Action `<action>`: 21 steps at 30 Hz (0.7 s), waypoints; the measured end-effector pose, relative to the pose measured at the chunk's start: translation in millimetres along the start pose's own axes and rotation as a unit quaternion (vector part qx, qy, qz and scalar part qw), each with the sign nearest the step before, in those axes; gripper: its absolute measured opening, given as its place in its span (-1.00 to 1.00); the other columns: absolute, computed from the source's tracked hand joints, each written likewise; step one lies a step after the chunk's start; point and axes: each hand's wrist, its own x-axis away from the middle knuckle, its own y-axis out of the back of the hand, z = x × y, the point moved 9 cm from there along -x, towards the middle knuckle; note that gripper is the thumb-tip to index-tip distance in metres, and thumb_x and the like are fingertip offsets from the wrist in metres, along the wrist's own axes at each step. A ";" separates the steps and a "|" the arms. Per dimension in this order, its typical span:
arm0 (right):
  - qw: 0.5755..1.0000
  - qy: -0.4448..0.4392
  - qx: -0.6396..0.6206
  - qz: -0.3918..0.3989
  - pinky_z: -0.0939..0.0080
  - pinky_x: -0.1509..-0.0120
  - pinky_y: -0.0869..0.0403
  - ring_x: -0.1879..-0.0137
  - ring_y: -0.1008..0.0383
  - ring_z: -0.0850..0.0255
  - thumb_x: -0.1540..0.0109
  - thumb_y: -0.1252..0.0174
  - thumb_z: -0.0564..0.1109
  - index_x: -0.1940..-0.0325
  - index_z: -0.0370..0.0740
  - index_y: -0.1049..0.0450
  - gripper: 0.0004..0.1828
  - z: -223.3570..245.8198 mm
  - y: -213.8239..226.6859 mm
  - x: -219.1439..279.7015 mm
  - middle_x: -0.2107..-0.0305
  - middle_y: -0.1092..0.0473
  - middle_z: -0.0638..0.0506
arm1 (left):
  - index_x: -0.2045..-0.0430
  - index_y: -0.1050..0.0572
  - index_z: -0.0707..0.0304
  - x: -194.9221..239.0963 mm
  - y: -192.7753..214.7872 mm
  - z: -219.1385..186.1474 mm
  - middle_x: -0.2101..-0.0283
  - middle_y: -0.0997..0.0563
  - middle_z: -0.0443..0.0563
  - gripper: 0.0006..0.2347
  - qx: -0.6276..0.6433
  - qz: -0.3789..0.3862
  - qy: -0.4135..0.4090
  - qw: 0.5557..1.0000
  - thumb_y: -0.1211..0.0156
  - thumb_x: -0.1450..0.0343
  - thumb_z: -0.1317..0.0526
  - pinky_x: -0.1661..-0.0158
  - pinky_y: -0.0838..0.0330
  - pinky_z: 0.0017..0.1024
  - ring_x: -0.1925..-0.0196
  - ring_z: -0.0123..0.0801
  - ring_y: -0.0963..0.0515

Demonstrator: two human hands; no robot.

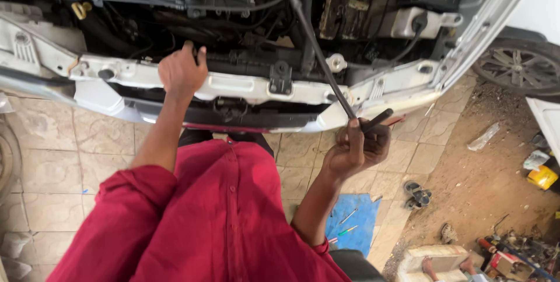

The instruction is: The person works on the engine of a white car with the hood open, using a wrench to tighten or loosen bolts on the engine block. The person also uses their hands to adjust and position a black plastic engine cover.

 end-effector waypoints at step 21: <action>0.985 -0.046 0.141 0.083 0.40 0.69 -0.16 0.64 -0.21 0.43 -0.22 -0.35 -0.30 0.26 -0.23 -0.42 -0.81 -117.1 -106.4 -90.2 0.55 -0.42 0.05 | 0.34 -0.56 0.23 -8.8 7.4 -3.6 0.44 -0.65 0.18 -0.86 -0.014 0.023 0.031 0.999 -0.15 -0.35 0.20 0.27 -0.46 -0.03 0.33 0.06 -0.64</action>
